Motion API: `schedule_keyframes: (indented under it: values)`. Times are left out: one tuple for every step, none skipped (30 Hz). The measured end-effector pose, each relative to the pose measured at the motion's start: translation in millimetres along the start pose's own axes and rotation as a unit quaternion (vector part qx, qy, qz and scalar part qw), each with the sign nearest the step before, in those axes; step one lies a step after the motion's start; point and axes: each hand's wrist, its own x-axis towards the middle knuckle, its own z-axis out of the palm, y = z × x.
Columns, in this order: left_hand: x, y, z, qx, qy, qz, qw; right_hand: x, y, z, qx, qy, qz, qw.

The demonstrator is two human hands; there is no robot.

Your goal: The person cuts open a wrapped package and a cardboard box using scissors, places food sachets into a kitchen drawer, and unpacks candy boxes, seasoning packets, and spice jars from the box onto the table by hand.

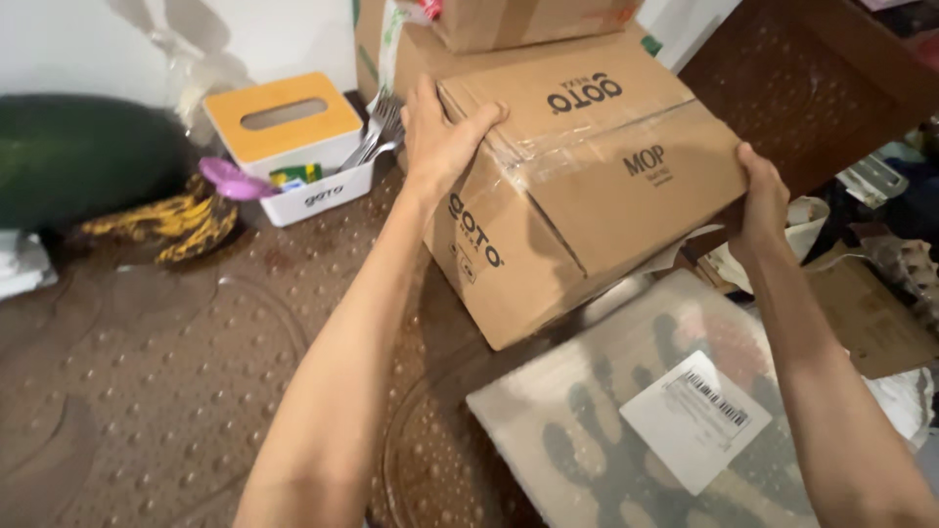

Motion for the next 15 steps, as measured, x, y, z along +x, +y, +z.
schedule_keyframes:
  values:
    - [-3.8, 3.3, -9.7, -0.030, -0.029, -0.033, 0.999, -7.0, -2.2, 4.3, -0.001, -0.005, 0.003, 1.000]
    - [-10.4, 6.4, -20.2, -0.028, -0.025, -0.037, 0.999, -14.2, -4.3, 8.4, -0.009, -0.010, 0.005, 1.000]
    - [-16.2, 9.6, -30.9, -0.077, -0.029, -0.029, 0.996, -20.1, -7.1, 12.9, -0.015, -0.015, 0.006, 1.000]
    - [-22.6, 12.6, -40.8, -0.126, -0.033, -0.020, 0.991, -26.2, -9.3, 17.1, -0.015, -0.019, 0.007, 1.000]
    - [-27.5, 15.5, -50.3, -0.124, -0.030, -0.020, 0.992, -31.8, -10.9, 22.1, -0.006, -0.026, 0.017, 1.000]
    - [-32.5, 17.8, -59.5, -0.122, -0.013, 0.003, 0.992, -37.1, -12.2, 26.1, 0.003, -0.032, 0.027, 0.999]
    - [-37.3, 19.9, -68.5, -0.119, 0.003, 0.026, 0.993, -43.3, -11.9, 28.8, 0.005, -0.036, 0.028, 0.999]
    - [-43.0, 21.8, -77.4, -0.116, 0.006, 0.027, 0.993, -49.6, -10.9, 30.5, 0.002, -0.053, 0.019, 0.998]
    - [-49.1, 23.5, -86.8, -0.107, 0.003, 0.002, 0.994, -53.7, -10.7, 33.1, -0.001, -0.071, 0.009, 0.997]
    - [-55.3, 25.3, -96.2, -0.099, 0.000, -0.024, 0.995, -56.4, -10.0, 38.0, 0.002, -0.074, 0.009, 0.997]
    - [-61.0, 27.3, -105.4, -0.096, 0.002, -0.021, 0.995, -59.9, -8.9, 44.0, 0.011, -0.088, 0.011, 0.996]
    - [-66.5, 29.0, -114.9, -0.080, 0.013, -0.028, 0.996, -64.0, -10.5, 49.4, 0.020, -0.101, 0.014, 0.995]
    - [-72.8, 30.1, -124.3, -0.065, 0.024, -0.036, 0.997, -69.2, -14.1, 55.1, 0.023, -0.104, 0.014, 0.994]
    - [-78.7, 31.0, -133.5, -0.062, 0.026, -0.035, 0.997, -75.5, -18.0, 63.3, 0.032, -0.115, 0.015, 0.993]
    - [-84.6, 31.6, -142.9, -0.077, 0.035, -0.025, 0.996, -83.3, -21.9, 72.7, 0.041, -0.126, 0.017, 0.991]
